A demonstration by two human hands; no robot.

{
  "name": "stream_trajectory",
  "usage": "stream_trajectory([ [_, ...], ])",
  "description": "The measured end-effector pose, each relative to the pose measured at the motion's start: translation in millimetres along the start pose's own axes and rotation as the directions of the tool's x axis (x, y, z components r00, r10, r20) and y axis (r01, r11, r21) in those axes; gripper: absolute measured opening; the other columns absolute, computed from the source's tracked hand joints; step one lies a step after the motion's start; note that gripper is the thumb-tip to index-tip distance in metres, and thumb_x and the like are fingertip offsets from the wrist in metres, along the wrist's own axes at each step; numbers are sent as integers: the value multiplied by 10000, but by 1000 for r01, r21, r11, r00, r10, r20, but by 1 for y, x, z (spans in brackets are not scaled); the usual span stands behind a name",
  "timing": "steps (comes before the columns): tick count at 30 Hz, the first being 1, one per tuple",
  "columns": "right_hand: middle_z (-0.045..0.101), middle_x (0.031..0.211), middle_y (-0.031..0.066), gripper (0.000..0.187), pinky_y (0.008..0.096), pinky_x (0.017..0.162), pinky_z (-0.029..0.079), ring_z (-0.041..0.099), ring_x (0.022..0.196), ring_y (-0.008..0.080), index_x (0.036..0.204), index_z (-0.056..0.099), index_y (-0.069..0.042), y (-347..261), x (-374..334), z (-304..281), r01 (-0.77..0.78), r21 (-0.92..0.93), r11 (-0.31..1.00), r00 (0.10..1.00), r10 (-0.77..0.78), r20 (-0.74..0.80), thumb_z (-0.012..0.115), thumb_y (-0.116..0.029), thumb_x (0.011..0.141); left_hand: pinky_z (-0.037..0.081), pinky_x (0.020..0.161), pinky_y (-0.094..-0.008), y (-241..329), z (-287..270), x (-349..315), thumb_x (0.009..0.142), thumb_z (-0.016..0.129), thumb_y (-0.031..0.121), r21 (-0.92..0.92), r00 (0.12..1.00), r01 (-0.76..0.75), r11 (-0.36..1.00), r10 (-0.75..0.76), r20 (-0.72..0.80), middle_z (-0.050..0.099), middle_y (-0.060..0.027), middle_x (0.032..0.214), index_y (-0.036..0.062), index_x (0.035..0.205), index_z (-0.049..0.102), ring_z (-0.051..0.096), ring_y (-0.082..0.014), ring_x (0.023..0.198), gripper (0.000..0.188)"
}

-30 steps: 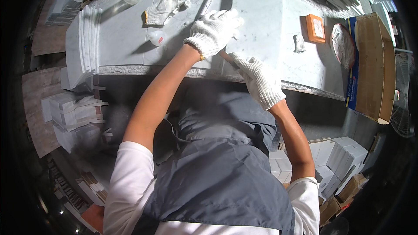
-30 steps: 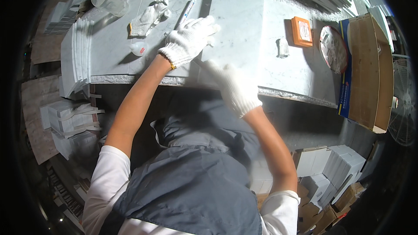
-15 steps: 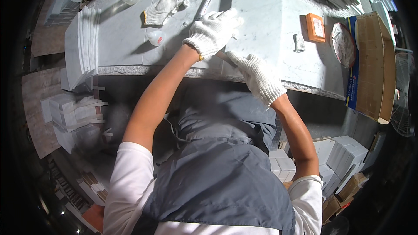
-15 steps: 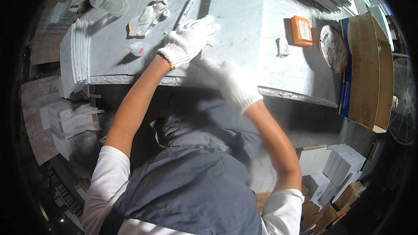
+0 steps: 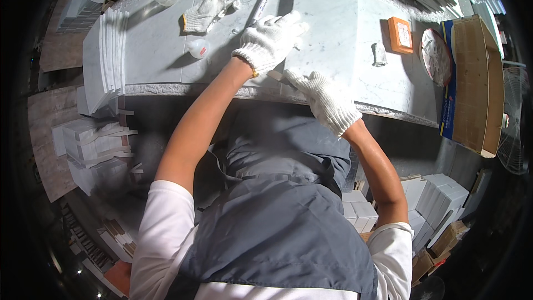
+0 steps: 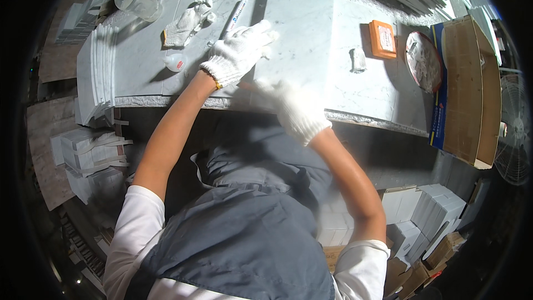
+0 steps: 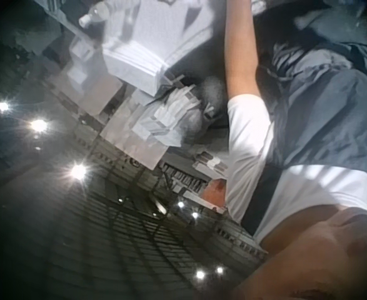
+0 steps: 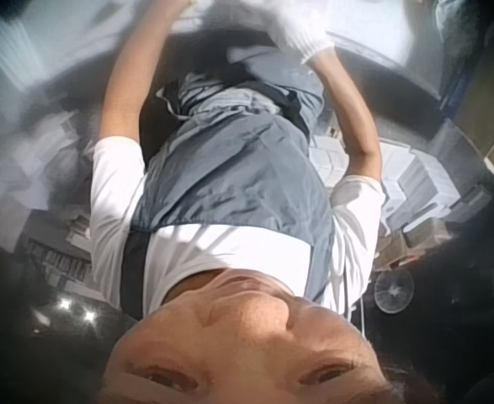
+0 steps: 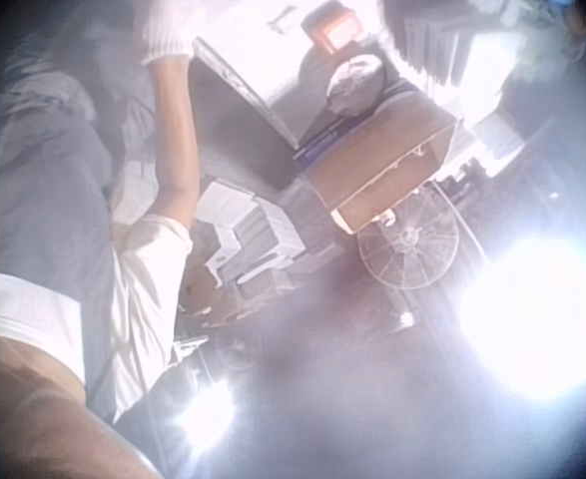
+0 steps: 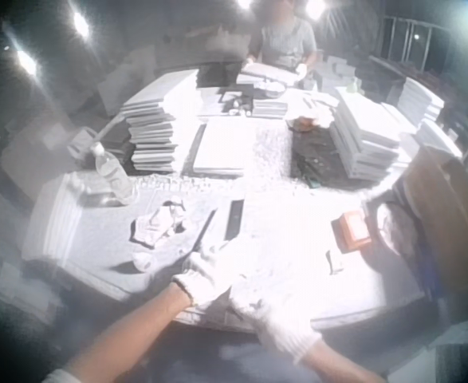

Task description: The person repeatedly wipes and scrapes the edges of white rectangular tiles on a workbench, using a small scraper and a cloth. They handle each tile one at a time, flip it, and place it back on the table or into a stack.

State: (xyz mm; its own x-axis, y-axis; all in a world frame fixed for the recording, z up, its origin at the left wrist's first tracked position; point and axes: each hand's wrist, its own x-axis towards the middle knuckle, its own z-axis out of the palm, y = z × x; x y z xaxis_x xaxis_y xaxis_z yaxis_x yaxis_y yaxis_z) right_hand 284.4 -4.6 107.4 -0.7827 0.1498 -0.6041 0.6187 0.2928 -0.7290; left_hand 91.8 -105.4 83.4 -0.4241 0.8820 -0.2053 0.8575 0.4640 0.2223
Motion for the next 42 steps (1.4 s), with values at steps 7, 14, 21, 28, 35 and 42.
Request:
stream_trajectory([
  [7,703,1044,168,361,365,804,557,671,901,272,1404,629,-166,-7,-19,-11,451,-372,812,882,-470,44,473,-130,1081,469,936,-306,0,1,-3,1009,513,292,102,963,-109,989,131,-234,560,98,1369,324,1353,616,572,-197,998,361],
  [14,739,1046,154,425,379,811,559,713,930,283,1388,645,-171,-3,-9,-15,398,-452,798,898,-440,14,537,-21,1005,479,1005,-307,1,1,-2,987,560,313,-136,998,31,990,-38,-48,563,59,1406,301,1345,636,614,-217,1105,366],
  [21,754,1121,152,384,374,858,561,726,945,279,1369,674,-167,0,-17,-8,337,-360,870,938,-342,52,530,-72,1025,515,994,-398,-11,20,-5,984,567,275,131,918,-176,976,211,-335,560,15,1407,286,1369,647,607,-284,1164,394],
  [28,705,1314,157,381,297,1018,535,692,1178,243,1413,609,6,-17,-12,-16,174,209,962,983,-181,16,479,-42,1058,500,1002,-394,-15,24,-1,997,555,332,-86,950,-180,980,150,-275,572,-38,1384,280,1423,599,592,-308,1157,432],
  [35,551,1477,252,441,319,1085,511,576,1356,304,1481,448,84,11,4,-17,414,257,873,879,-457,136,414,-161,1116,502,1030,-464,-16,25,0,985,582,453,-196,988,-62,979,33,-150,592,-135,1447,237,1559,448,595,-362,1237,628],
  [42,489,1529,268,502,361,1148,467,530,1396,335,1511,395,87,21,9,-31,594,-393,702,804,-499,323,366,-239,1131,458,1121,-431,-5,10,-12,1034,526,347,-87,993,56,995,-64,-101,491,-110,1577,164,1498,544,515,-339,1377,499],
])
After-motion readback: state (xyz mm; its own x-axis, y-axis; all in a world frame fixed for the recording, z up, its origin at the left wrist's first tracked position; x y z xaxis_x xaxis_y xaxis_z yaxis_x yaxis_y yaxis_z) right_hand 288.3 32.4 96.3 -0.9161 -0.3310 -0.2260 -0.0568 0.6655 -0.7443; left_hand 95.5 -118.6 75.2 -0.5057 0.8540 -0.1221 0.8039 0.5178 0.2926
